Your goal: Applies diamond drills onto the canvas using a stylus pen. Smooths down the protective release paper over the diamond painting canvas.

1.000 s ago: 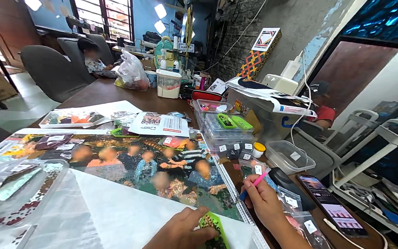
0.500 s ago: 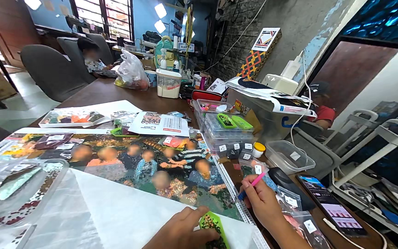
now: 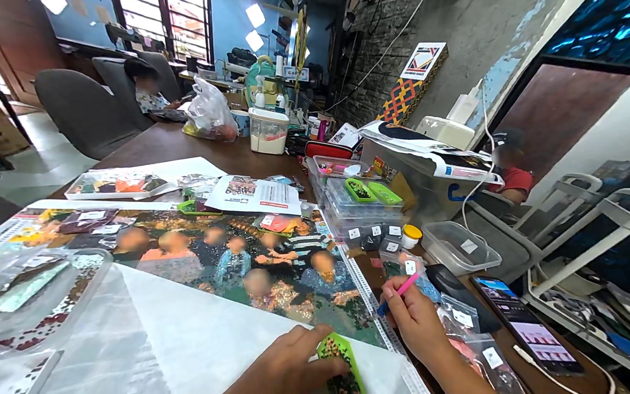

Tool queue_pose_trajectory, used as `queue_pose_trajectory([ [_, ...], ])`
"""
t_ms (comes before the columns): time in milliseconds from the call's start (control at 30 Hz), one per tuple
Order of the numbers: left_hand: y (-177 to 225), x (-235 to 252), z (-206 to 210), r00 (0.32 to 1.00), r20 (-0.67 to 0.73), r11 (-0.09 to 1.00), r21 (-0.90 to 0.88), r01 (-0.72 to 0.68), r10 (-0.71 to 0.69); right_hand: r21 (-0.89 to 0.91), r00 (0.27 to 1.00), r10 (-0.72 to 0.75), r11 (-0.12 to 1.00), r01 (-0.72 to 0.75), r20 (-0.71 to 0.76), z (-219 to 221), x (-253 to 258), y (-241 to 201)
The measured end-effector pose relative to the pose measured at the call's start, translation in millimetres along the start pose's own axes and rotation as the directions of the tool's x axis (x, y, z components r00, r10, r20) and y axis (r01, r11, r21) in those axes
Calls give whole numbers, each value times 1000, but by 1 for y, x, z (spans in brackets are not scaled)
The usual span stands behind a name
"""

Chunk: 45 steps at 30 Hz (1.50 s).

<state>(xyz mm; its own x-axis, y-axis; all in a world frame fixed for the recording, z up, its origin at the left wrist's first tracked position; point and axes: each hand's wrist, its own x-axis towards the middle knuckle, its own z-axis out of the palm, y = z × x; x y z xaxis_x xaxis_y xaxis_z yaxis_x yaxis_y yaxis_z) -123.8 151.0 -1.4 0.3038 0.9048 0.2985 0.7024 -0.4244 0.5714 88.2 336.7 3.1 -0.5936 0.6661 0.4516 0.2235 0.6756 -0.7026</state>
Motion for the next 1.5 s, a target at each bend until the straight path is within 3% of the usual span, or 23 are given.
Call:
queue_pose_trajectory([
  [200, 0, 2, 4, 999, -38, 998, 67, -4, 6, -98, 981, -186, 979, 180, -58, 2, -2, -2],
  [300, -1, 3, 6, 998, -63, 996, 91, -22, 28, -13, 969, -241, 971, 241, -59, 6, -6, -17],
  [467, -3, 4, 8, 995, -82, 991, 124, -43, 54, 161, 947, -308, 943, 292, 91, 18, -14, -31],
  [633, -3, 4, 8, 996, -70, 991, 125, -43, 52, 162, 942, -302, 947, 278, 145, 23, -15, -32],
  [1500, -2, 4, 7, 999, -36, 993, 119, -17, 22, 159, 950, -272, 955, 248, 150, 23, -15, -31],
])
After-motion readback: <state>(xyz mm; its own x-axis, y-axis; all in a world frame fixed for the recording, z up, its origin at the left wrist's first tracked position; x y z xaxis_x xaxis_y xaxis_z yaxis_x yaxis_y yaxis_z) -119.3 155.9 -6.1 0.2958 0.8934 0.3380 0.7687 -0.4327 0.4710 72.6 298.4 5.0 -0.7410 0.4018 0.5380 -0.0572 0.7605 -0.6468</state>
